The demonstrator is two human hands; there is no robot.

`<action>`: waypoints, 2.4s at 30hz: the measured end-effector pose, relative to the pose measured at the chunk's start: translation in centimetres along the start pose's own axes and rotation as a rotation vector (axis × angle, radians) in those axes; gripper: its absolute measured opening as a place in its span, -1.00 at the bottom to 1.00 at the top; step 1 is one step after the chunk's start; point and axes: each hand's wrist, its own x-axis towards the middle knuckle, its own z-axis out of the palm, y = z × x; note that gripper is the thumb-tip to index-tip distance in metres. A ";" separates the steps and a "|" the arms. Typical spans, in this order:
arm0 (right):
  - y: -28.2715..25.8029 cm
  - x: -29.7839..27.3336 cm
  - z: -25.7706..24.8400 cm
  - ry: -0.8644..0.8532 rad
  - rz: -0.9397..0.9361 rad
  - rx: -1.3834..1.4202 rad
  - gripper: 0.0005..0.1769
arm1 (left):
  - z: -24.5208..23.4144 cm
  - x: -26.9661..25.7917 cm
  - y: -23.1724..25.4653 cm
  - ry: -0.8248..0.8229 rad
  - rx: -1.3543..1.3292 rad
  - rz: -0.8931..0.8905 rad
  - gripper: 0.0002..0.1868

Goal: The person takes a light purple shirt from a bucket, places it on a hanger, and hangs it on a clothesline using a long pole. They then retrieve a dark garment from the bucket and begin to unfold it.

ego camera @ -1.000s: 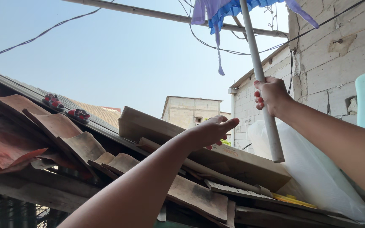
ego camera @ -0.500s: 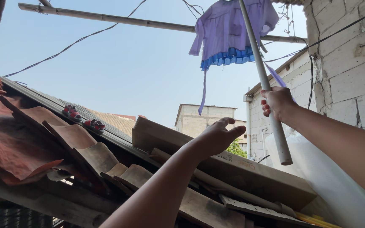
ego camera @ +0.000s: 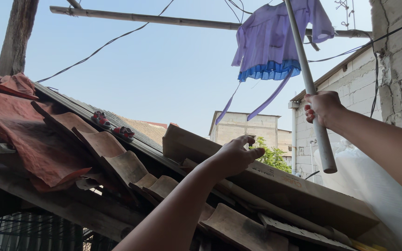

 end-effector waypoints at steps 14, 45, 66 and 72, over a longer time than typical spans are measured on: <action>0.2 5.8 -5.0 -0.134 0.179 0.141 -0.79 | 0.5 -0.6 -1.7 -0.033 -0.051 -0.078 -0.23; 12.1 -40.6 22.2 -0.528 0.244 0.366 -0.83 | -9.6 -8.2 -5.0 0.180 -0.032 -0.393 -0.16; -6.8 -50.1 48.2 -1.138 0.401 0.533 -0.48 | -19.2 -53.0 -18.9 0.188 0.328 -1.058 -0.26; -4.5 -55.0 49.8 -0.946 0.583 0.433 -0.68 | -23.3 -59.2 -15.6 0.374 0.320 -1.296 -0.08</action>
